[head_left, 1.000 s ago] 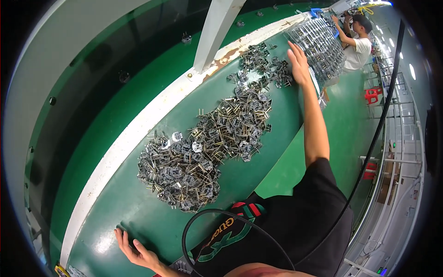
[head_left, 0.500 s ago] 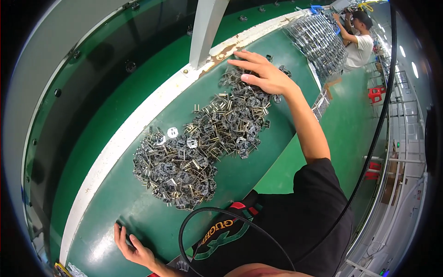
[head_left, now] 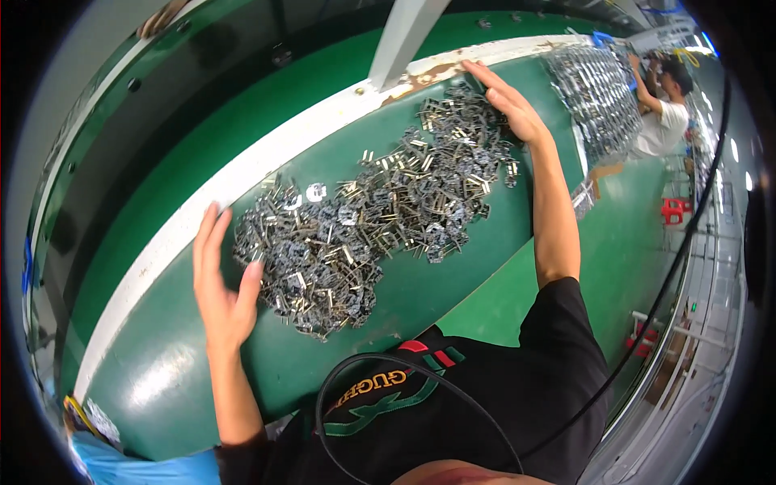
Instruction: The person assembles small electronic components by hand, inserting pins into circular bases on an assembly line.
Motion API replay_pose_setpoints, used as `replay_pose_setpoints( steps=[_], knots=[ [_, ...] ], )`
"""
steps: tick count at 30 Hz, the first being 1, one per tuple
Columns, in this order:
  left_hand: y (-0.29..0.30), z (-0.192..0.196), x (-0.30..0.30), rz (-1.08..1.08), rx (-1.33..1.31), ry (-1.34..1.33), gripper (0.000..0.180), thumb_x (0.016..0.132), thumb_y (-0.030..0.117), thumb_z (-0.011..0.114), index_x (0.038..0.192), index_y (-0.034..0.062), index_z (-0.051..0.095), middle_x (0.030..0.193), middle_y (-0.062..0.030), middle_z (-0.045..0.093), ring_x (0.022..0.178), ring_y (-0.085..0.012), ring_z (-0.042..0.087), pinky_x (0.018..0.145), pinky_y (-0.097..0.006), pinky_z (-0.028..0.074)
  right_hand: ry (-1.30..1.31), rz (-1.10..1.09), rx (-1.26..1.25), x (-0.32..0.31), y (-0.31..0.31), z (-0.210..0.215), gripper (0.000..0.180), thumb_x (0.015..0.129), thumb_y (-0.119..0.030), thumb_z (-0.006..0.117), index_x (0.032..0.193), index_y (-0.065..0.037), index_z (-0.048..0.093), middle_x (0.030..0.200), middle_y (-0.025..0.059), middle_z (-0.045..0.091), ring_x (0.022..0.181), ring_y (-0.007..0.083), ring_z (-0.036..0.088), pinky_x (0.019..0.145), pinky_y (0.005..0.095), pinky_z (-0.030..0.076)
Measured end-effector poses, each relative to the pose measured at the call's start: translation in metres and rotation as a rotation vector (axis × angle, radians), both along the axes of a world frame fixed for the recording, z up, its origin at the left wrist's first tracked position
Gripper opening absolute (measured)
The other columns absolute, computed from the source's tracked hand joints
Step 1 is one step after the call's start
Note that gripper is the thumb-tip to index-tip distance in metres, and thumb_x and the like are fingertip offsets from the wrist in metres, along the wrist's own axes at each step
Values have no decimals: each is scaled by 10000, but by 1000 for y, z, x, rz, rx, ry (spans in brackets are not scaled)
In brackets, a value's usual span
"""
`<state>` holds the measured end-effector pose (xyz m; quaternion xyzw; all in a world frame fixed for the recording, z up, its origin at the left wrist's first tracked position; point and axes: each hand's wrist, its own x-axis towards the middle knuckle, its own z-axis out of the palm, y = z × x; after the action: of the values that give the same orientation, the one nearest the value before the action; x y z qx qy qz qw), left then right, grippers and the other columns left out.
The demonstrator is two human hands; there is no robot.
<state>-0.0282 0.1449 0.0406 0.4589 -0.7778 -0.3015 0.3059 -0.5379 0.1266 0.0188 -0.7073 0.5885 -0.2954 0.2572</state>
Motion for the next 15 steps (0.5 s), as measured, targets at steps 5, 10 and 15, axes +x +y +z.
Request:
replay_pose_setpoints(
  steps=[5, 10, 15],
  knots=[
    [-25, -10, -39, -125, 48, -51, 736, 822, 350, 710, 1465, 92, 461, 1562, -180, 354, 1454, -362, 314, 1180, -449, 263, -74, 202, 11, 56, 8, 8, 620, 926, -452, 509, 1458, -136, 501, 1573, 120, 367, 1507, 326, 194, 1214, 465, 142],
    [-25, -8, -43, -159, 79, -79, 725, 811, 317, 712, 1460, 106, 471, 1560, -153, 370, 1455, -355, 317, 1181, -457, 270, -92, 228, 61, 99, 10, 9, 556, 907, -341, 582, 1432, -166, 536, 1562, 110, 383, 1492, 333, 230, 1212, 466, 164],
    [-24, -9, -44, -146, 88, -42, 684, 816, 278, 717, 1439, 97, 498, 1535, -150, 413, 1440, -346, 349, 1173, -447, 287, -89, 199, 66, 124, 16, 10, 528, 906, -326, 623, 1412, -191, 557, 1559, 109, 385, 1483, 343, 247, 1208, 465, 189]
  ],
)
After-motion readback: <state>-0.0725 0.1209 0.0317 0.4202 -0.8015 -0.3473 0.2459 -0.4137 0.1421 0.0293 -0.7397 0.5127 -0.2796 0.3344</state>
